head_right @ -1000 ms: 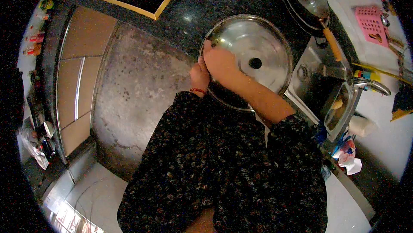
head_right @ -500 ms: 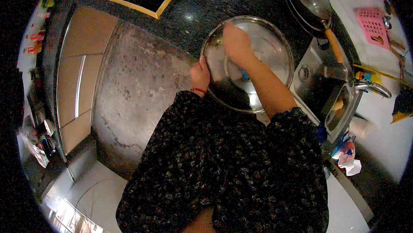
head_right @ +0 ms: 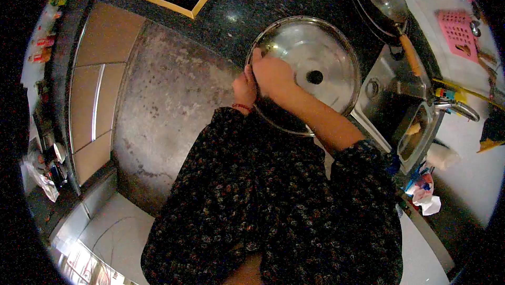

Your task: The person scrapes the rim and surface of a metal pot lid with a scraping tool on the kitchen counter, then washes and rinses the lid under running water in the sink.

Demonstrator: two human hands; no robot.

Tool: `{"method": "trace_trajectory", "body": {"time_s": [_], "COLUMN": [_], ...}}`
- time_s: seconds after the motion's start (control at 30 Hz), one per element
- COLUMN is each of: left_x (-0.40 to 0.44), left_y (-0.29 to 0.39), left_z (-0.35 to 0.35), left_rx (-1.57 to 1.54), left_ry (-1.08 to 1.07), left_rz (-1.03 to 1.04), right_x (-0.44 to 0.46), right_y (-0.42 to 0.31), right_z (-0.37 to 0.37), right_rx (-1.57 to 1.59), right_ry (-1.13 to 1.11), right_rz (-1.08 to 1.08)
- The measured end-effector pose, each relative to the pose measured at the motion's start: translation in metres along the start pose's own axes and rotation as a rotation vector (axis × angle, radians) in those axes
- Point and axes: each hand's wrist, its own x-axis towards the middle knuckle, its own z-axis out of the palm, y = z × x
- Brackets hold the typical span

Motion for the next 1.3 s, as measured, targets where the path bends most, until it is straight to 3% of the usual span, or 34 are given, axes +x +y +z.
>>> {"method": "trace_trajectory", "body": {"time_s": [0.17,0.27,0.47,0.67,0.97,1.07,1.17,1.3], "left_x": [0.002,0.004,0.0,0.0,-0.001,0.0,-0.001,-0.002], "left_y": [-0.002,-0.009,0.012,0.01,0.012,0.012,0.009,0.004], "left_z": [0.003,0.007,-0.01,-0.01,-0.015,-0.017,-0.015,-0.01], "left_rx": [-0.024,-0.029,0.038,0.038,0.057,0.045,0.057,0.028], "left_ry": [0.014,0.044,-0.069,-0.015,-0.087,-0.127,-0.083,-0.077], "left_rz": [-0.004,0.095,-0.003,0.056,0.024,0.012,0.063,0.052], "right_x": [-0.008,-0.001,0.032,0.036,0.04,0.031,0.033,0.026], "right_y": [-0.002,0.012,0.076,0.076,0.062,0.058,0.032,0.026], "right_z": [0.004,0.0,0.007,-0.006,-0.01,-0.014,-0.014,-0.008], "right_rx": [0.002,-0.033,0.179,0.142,0.159,0.023,0.1,0.102], "right_ry": [0.022,0.014,0.238,0.293,0.213,0.161,0.125,0.1], "right_rz": [-0.072,-0.012,0.247,0.257,0.354,0.117,0.288,0.157]}}
